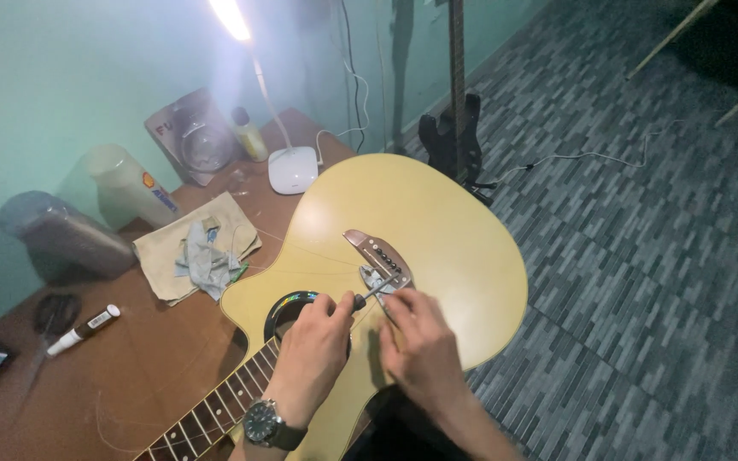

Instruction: Removing bridge pins from an acoustic guitar using pliers to facilitate string replacement.

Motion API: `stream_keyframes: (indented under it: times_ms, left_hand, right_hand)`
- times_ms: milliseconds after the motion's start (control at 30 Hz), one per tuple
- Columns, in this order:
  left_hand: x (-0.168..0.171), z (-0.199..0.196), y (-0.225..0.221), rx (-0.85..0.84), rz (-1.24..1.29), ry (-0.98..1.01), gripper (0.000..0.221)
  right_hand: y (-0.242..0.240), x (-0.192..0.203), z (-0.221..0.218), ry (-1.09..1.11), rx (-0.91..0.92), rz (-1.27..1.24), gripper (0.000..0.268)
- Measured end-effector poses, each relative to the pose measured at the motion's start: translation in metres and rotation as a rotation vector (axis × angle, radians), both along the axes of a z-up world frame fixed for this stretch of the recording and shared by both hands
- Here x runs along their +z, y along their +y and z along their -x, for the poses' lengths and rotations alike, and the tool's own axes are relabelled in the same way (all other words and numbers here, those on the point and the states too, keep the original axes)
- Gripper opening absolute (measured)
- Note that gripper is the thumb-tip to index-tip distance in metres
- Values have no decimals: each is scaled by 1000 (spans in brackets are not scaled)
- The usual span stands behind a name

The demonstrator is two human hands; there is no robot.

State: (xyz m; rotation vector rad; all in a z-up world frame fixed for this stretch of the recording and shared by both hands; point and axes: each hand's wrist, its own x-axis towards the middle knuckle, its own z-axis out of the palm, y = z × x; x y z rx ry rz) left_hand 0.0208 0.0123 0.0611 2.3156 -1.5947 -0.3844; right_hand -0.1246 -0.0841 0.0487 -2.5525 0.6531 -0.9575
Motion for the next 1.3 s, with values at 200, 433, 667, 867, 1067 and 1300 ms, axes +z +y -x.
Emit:
stream_keyframes:
  times_ms: [200,433,667,867,1067,1300]
  left_hand:
    - [-2,-2,4,-92,102,-268,55]
    - [-15,-4,2,-106,111,-246,64]
    - [-13,-8,7,-79,171,-149,60]
    - [-13,-10,16,-64,222,-79,55]
    - [-19,-8,13,-76,248,-45,54]
    - [-18,-10,8,-86,216,-48,55]
  right_hand:
    - [-22,-28,13,115,-135,-75,87]
    - [-45,-25,0,287,-32,-72,87]
    - [-55,-34,0,298,22,-75,77]
    - [-52,-32,0,289,19,-114,77]
    - [-49,-39,0,273,-14,-101,77]
    - [-50,-43,0,269,-15,-105,78]
